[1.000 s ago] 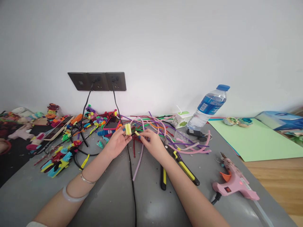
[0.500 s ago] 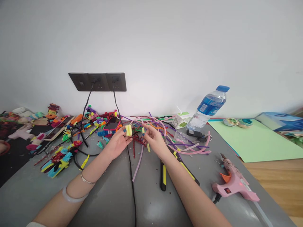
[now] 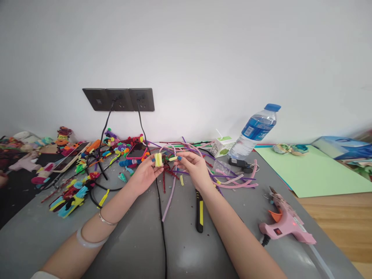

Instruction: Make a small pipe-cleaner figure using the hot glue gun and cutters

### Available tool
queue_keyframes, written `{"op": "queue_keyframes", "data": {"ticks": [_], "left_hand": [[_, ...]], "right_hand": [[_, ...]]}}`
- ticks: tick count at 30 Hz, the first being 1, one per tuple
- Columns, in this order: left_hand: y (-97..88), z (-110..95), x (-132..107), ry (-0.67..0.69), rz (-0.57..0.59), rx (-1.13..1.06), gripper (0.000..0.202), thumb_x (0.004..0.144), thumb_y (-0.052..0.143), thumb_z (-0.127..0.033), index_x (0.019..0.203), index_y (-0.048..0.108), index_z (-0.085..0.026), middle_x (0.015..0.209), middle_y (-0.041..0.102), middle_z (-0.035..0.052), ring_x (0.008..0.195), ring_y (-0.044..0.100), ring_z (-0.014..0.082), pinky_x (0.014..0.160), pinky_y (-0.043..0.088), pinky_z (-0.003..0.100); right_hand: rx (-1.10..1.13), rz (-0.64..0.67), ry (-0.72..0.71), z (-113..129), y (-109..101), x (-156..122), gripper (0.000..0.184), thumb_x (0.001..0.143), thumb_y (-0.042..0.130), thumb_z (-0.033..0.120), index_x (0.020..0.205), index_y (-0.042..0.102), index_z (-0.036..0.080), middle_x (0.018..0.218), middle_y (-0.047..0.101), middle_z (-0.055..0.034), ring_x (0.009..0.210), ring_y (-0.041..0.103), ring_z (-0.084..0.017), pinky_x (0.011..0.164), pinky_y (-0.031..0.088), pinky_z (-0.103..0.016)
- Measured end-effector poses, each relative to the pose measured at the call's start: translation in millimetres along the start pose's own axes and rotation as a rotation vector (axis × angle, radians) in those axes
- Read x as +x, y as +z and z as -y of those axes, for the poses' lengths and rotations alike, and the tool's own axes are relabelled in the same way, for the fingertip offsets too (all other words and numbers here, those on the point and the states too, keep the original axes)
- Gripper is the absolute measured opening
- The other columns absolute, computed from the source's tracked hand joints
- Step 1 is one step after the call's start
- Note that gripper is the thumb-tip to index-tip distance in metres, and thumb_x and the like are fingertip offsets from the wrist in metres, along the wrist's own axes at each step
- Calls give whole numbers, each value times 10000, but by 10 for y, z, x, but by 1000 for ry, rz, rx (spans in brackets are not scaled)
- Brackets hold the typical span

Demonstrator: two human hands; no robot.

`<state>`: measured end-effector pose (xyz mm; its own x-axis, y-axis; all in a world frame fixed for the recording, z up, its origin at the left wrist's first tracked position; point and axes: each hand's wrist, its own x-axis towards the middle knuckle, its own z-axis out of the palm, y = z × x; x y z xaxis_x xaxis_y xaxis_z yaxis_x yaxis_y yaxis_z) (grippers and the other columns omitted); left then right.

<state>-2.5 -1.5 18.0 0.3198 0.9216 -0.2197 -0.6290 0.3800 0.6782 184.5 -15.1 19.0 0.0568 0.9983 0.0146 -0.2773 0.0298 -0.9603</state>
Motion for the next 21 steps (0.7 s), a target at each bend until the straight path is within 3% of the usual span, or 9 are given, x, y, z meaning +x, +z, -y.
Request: {"op": "queue_keyframes", "data": {"ticks": [7,21], "left_hand": [[2,5,-6,-17,-14,5,236,741,681,-120,956,602,-178,805,702,3,724,685,135,745,540,276],[-45,45,19,-40,5,68,278,720,706,-139,974,601,-183,813,674,1,650,628,94,562,482,196]], "right_hand": [[14,41,30,128,-61,8,375,599,876,446,776,652,204,672,695,-4,620,668,-149,591,523,-255],[-129,208,73,133,-97,-13,335,679,820,460,784,656,187,752,626,1,645,555,-110,629,449,-243]]}}
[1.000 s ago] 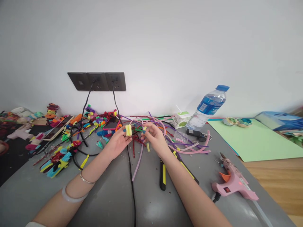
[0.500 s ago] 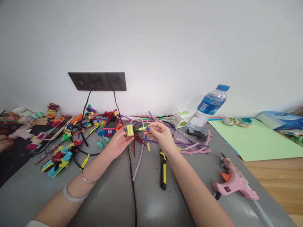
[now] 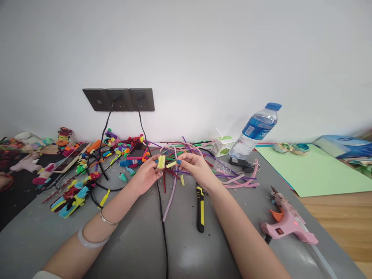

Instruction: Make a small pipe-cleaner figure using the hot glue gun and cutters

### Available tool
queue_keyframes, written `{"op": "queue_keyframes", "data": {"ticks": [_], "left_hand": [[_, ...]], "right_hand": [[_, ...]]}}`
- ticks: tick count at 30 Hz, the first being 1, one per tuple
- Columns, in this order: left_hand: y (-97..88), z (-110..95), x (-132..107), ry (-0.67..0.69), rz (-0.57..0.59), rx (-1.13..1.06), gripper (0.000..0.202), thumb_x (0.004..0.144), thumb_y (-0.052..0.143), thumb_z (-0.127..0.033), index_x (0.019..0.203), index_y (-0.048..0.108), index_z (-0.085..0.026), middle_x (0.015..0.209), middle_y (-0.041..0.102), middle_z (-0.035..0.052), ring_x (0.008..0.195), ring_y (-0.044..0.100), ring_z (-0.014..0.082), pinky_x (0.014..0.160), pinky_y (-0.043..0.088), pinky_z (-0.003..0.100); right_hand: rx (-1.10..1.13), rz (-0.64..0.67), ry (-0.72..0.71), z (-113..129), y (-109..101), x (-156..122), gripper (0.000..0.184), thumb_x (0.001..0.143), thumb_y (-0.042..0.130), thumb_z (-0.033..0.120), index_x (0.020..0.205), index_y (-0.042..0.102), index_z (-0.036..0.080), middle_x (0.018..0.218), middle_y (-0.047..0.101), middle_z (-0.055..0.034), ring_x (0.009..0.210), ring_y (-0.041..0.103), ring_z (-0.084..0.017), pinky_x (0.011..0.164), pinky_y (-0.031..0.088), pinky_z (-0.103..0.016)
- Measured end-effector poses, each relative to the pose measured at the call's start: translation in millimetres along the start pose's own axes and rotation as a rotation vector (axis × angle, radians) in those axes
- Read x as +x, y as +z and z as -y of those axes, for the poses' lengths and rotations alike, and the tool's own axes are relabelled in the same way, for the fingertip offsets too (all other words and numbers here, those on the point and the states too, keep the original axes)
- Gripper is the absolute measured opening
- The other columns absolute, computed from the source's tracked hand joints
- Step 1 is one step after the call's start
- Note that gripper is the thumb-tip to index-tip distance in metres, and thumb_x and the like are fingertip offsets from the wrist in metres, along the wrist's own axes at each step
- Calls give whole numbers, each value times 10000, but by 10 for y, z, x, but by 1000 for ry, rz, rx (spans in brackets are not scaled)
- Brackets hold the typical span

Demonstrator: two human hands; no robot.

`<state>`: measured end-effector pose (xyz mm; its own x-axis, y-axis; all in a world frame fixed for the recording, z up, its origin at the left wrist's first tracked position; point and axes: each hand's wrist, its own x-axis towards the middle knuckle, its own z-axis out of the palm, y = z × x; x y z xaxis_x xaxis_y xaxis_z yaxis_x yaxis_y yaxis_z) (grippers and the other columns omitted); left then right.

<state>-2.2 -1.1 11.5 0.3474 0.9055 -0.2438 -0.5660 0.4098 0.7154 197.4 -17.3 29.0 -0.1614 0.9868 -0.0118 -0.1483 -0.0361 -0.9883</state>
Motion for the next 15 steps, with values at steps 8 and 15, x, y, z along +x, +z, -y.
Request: {"op": "queue_keyframes", "data": {"ticks": [8,15], "left_hand": [[18,-4,-15,-90,34,-6,242,743,686,-102,966,617,-168,843,684,28,684,637,109,612,525,225],[53,-11,-53,-190,68,40,254,733,701,-84,968,644,-164,884,704,49,719,662,134,697,565,277]], "right_hand": [[-37,42,-15,11,3,-9,337,713,791,479,812,652,188,747,620,-4,661,565,-120,642,464,-255],[-81,66,-26,31,-19,-18,316,718,791,459,814,657,189,758,609,4,658,555,-114,652,472,-251]]}}
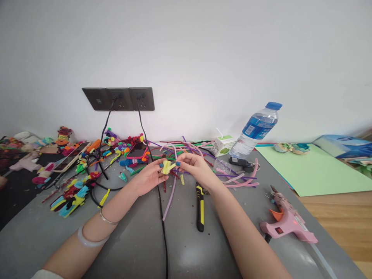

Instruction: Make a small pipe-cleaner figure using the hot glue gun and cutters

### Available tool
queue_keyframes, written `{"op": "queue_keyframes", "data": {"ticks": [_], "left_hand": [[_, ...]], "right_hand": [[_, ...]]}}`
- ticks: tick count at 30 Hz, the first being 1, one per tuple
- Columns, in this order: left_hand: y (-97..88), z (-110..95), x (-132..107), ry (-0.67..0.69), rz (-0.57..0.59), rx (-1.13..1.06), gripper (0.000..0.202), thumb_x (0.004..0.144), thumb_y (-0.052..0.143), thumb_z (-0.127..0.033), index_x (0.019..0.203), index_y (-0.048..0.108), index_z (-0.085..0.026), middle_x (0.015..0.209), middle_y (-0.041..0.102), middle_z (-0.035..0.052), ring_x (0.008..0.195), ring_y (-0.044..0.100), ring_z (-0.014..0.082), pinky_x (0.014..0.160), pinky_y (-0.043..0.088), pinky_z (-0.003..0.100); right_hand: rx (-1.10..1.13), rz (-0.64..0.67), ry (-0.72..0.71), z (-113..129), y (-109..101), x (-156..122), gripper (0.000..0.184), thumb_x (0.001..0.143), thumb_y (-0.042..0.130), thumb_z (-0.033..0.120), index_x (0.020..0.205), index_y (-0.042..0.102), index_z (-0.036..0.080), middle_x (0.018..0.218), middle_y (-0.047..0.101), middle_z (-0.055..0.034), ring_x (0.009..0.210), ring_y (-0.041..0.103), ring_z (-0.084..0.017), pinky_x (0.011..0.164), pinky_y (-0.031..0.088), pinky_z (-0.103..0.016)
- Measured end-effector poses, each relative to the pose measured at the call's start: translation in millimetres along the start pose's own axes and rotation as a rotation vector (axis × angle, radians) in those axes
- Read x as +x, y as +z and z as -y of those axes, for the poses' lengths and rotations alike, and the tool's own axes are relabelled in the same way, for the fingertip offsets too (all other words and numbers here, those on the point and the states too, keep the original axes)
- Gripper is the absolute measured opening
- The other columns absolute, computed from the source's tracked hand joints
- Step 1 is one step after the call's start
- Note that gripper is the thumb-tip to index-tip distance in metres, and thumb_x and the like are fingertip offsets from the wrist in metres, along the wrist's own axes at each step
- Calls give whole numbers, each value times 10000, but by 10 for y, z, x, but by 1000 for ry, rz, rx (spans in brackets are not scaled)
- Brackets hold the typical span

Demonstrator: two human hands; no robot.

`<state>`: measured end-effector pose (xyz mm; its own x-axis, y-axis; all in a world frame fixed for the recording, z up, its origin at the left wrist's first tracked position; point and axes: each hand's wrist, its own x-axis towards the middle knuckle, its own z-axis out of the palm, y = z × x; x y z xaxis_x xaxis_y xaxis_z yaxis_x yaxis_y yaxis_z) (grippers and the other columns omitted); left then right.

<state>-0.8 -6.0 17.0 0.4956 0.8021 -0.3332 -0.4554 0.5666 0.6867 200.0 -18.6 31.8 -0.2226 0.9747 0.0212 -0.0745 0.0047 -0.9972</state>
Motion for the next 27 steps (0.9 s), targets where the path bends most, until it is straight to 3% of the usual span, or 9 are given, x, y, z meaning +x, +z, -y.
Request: {"op": "queue_keyframes", "data": {"ticks": [9,18,27], "left_hand": [[-22,17,18,44,10,33,219,719,733,-100,924,673,-150,862,682,33,724,636,108,676,538,225],[-26,38,18,32,-8,95,268,665,809,-150,899,678,-144,817,666,27,691,596,97,592,460,206],[-33,39,15,25,35,141,257,674,815,-172,893,684,-140,806,656,26,694,581,94,623,432,221]], "right_hand": [[-287,83,-92,42,-3,-20,249,812,688,417,845,676,171,803,646,-31,712,575,-154,684,477,-287],[-483,21,-184,-2,19,-12,164,848,601,327,842,678,183,784,658,-37,695,553,-168,625,417,-293],[-548,16,-253,-7,38,-25,143,881,584,317,852,652,195,782,635,-29,692,502,-167,603,375,-295]]}}
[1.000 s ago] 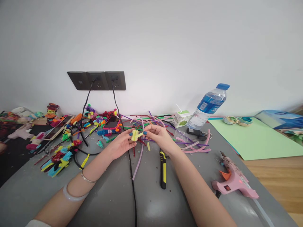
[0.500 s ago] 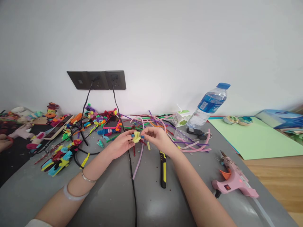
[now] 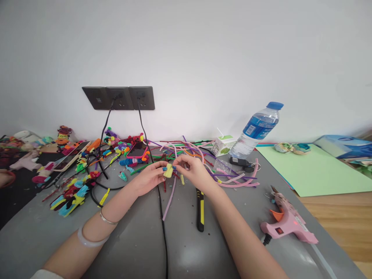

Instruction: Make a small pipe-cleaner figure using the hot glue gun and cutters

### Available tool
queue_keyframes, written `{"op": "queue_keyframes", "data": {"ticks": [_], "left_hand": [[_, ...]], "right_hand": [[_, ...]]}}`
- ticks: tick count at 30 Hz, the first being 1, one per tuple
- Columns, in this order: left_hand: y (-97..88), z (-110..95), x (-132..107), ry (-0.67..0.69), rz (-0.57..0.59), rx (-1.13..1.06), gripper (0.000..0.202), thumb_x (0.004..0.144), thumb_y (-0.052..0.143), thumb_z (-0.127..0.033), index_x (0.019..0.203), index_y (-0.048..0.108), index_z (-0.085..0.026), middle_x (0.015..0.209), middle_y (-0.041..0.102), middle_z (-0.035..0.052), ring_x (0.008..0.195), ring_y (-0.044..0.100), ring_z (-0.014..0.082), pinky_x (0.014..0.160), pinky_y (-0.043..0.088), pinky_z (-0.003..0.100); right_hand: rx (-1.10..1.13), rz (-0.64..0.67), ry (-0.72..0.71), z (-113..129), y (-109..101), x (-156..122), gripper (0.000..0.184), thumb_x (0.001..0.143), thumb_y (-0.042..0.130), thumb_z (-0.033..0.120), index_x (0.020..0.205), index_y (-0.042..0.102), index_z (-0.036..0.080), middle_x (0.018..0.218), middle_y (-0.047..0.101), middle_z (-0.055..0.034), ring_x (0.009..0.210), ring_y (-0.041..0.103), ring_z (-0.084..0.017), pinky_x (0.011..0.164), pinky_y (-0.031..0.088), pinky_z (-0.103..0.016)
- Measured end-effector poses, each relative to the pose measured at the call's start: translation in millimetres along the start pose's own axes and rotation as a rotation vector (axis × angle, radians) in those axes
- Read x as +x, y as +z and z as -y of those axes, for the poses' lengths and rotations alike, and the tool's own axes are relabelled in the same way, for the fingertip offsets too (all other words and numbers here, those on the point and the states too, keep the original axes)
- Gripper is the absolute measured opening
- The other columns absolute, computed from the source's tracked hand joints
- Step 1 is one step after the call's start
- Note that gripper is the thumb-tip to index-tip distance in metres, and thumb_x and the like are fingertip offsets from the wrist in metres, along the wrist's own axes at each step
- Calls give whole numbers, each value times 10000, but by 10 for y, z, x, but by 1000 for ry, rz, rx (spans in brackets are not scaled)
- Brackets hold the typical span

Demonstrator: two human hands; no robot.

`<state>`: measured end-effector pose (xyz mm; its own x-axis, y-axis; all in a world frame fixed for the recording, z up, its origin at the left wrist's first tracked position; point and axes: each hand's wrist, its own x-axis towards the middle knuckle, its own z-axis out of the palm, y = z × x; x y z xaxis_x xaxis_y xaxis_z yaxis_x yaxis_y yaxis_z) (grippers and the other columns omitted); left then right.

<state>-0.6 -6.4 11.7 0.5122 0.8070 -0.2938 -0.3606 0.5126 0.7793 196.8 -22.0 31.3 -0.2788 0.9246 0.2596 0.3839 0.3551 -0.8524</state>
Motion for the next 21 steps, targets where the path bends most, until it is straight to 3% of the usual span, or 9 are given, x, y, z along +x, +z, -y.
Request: {"op": "queue_keyframes", "data": {"ticks": [13,17,21], "left_hand": [[-3,10,-10,5,6,77,257,666,840,-217,841,668,-139,811,650,19,729,613,110,654,458,236],[9,23,-1,46,-6,56,253,667,837,-207,837,664,-136,795,658,20,710,619,110,674,474,246],[-9,37,29,123,-28,2,256,670,833,-192,853,660,-144,823,679,23,731,645,120,747,503,273]], "right_hand": [[-8,28,14,-21,12,-5,150,889,598,351,829,635,219,745,580,-17,634,451,-163,581,343,-302],[102,-61,12,-30,43,5,157,860,637,366,877,568,226,764,544,-1,647,478,-153,589,373,-289],[278,-157,55,-48,76,40,288,806,684,452,893,522,230,775,564,-3,694,536,-157,606,419,-279]]}}
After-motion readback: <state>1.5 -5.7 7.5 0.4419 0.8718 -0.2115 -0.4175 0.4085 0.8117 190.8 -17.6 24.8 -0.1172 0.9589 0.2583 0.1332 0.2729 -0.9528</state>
